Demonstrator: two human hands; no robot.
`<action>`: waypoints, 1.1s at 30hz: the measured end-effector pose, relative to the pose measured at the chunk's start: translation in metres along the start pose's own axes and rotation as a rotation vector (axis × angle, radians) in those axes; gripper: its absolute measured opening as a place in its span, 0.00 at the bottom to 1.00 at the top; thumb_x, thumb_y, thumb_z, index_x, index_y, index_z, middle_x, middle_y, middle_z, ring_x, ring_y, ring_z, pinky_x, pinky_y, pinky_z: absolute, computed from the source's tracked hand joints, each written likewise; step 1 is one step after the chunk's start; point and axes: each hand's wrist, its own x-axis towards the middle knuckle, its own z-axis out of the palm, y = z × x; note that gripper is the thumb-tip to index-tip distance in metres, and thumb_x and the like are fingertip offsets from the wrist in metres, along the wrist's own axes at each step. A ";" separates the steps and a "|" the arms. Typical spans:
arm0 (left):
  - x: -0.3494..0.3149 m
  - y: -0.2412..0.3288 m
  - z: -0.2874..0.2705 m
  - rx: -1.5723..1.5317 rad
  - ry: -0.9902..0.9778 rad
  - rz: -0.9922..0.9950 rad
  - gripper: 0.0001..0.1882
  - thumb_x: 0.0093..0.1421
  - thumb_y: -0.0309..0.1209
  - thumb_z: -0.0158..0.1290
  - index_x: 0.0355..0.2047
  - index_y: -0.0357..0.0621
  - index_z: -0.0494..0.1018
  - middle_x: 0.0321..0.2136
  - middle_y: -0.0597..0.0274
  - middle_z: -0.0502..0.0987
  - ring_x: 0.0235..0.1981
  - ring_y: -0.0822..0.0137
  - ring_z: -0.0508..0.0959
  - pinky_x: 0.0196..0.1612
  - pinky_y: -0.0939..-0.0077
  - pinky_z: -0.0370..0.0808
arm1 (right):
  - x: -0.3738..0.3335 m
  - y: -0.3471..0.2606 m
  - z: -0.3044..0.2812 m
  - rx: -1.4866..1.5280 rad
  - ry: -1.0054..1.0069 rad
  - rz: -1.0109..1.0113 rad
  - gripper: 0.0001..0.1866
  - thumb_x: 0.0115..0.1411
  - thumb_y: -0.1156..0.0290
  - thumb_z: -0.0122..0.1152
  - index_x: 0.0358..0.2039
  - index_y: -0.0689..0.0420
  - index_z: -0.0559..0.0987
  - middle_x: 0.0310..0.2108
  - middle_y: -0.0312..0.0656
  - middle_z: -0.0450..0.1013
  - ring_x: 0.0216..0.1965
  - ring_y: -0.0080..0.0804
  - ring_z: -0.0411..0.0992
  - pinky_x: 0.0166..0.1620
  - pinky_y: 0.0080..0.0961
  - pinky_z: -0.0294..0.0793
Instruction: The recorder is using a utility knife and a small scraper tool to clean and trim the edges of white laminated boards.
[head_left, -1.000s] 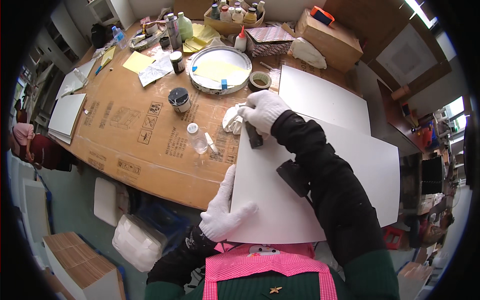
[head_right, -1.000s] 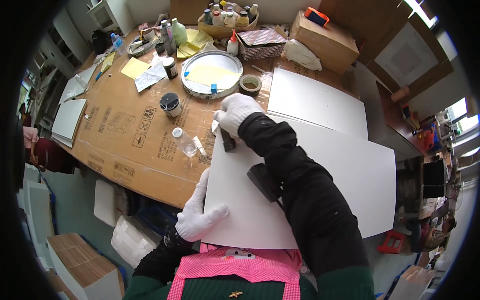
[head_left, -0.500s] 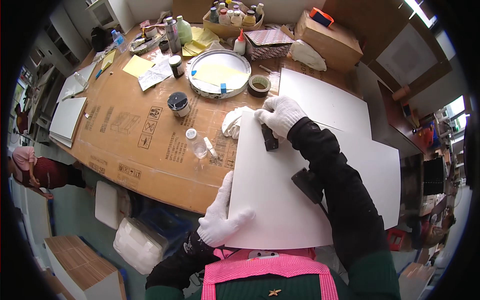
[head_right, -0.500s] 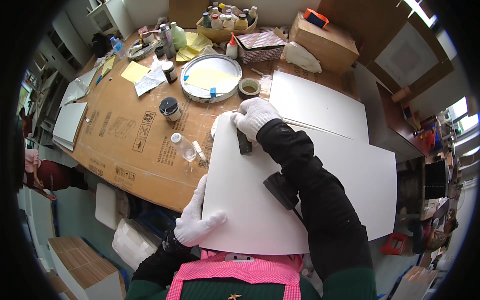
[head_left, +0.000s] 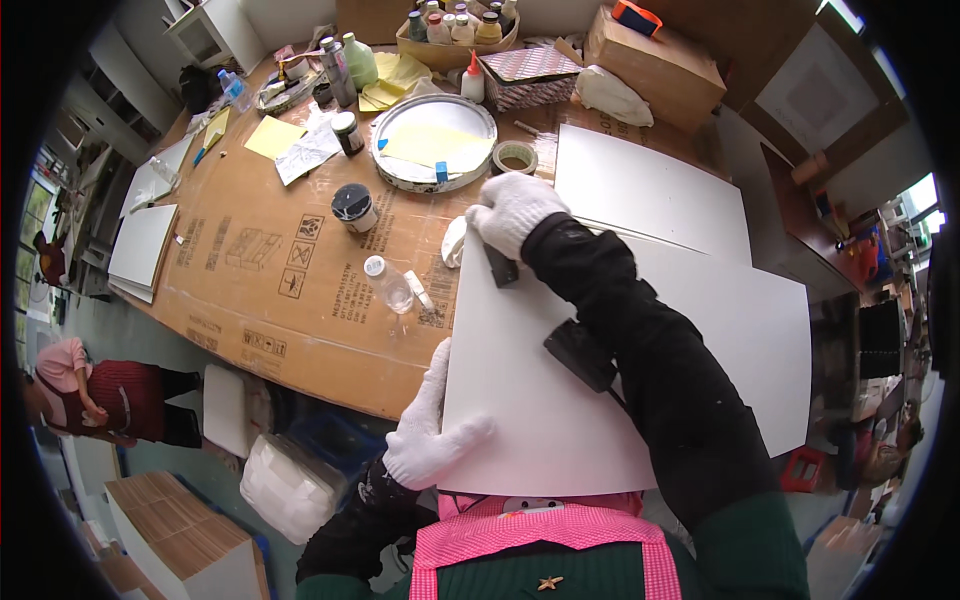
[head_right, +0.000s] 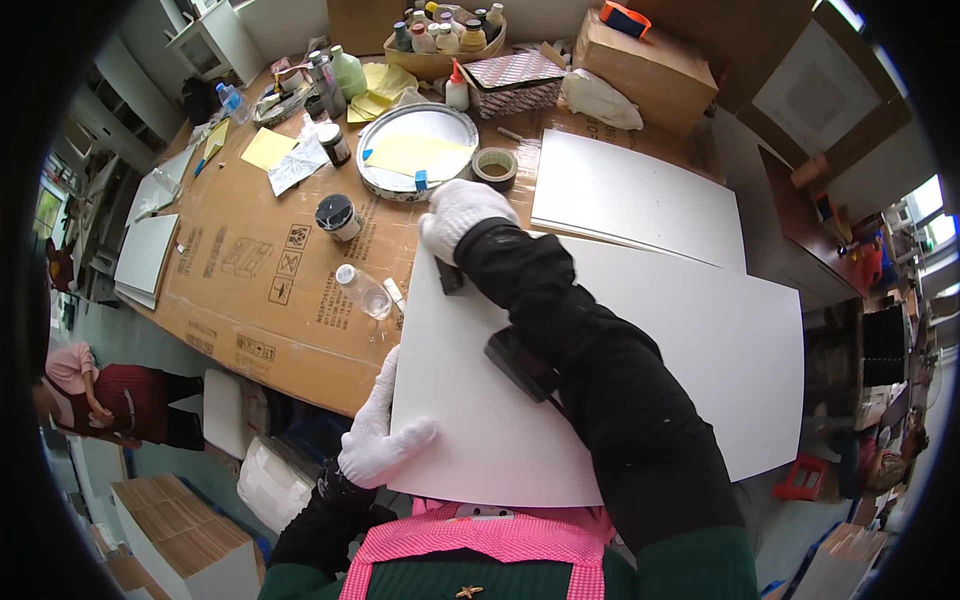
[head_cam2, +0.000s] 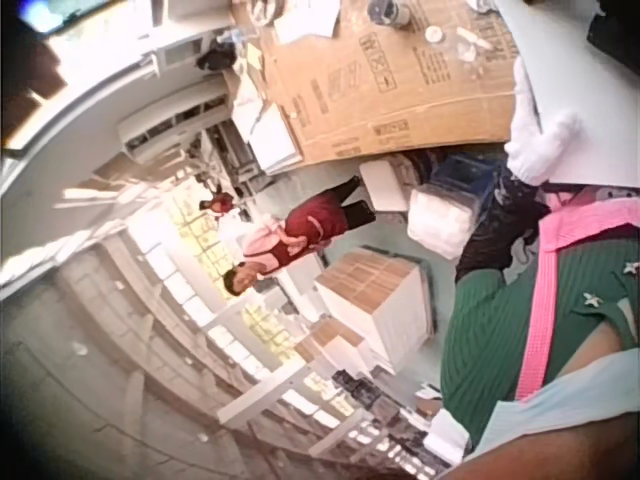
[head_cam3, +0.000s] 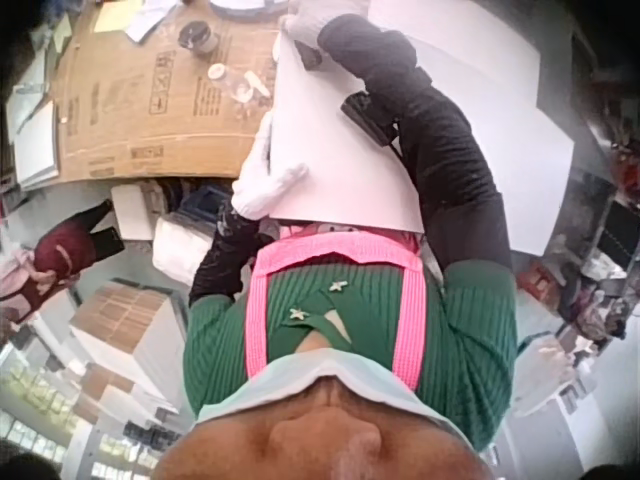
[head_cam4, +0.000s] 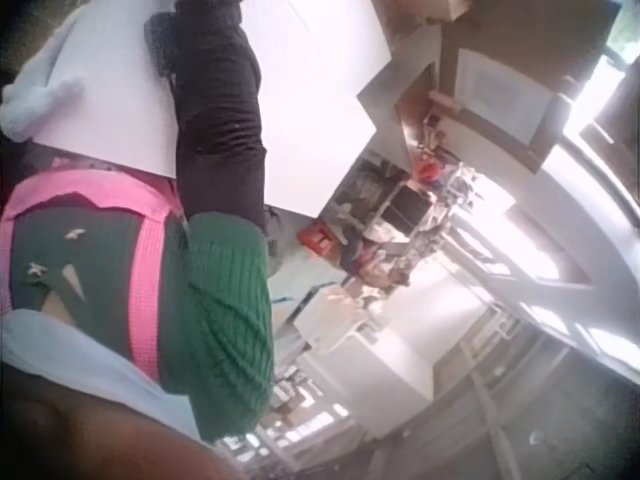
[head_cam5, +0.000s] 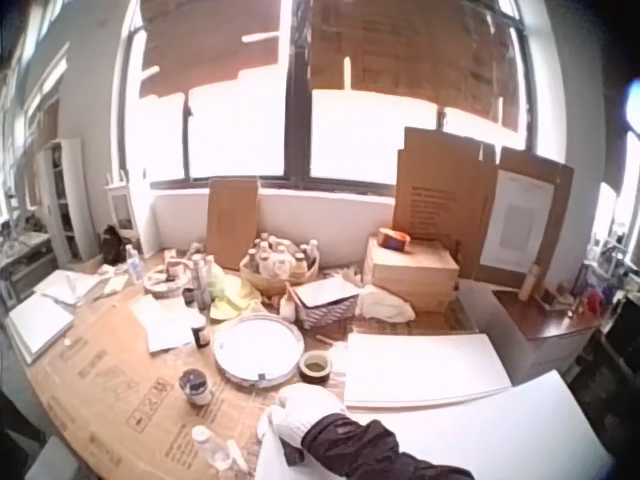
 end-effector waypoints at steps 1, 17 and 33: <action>0.003 -0.001 0.002 0.001 0.004 0.012 0.51 0.57 0.37 0.59 0.70 0.37 0.37 0.65 0.46 0.57 0.65 0.59 0.60 0.65 0.66 0.57 | 0.005 -0.002 -0.003 -0.026 -0.054 0.029 0.18 0.58 0.57 0.57 0.32 0.60 0.82 0.24 0.50 0.78 0.28 0.43 0.79 0.38 0.35 0.79; 0.000 -0.011 0.008 0.004 0.105 0.002 0.47 0.56 0.31 0.52 0.71 0.43 0.40 0.62 0.49 0.60 0.61 0.59 0.65 0.62 0.65 0.62 | -0.197 0.327 -0.114 0.037 0.338 0.532 0.20 0.59 0.55 0.61 0.26 0.62 0.80 0.19 0.44 0.74 0.23 0.32 0.74 0.30 0.31 0.73; 0.003 -0.013 0.018 -0.089 0.142 0.036 0.50 0.52 0.37 0.57 0.70 0.39 0.42 0.64 0.49 0.58 0.62 0.58 0.63 0.64 0.65 0.59 | -0.263 0.391 -0.170 0.349 0.253 0.872 0.17 0.62 0.57 0.60 0.27 0.60 0.76 0.16 0.33 0.67 0.11 0.19 0.65 0.15 0.22 0.70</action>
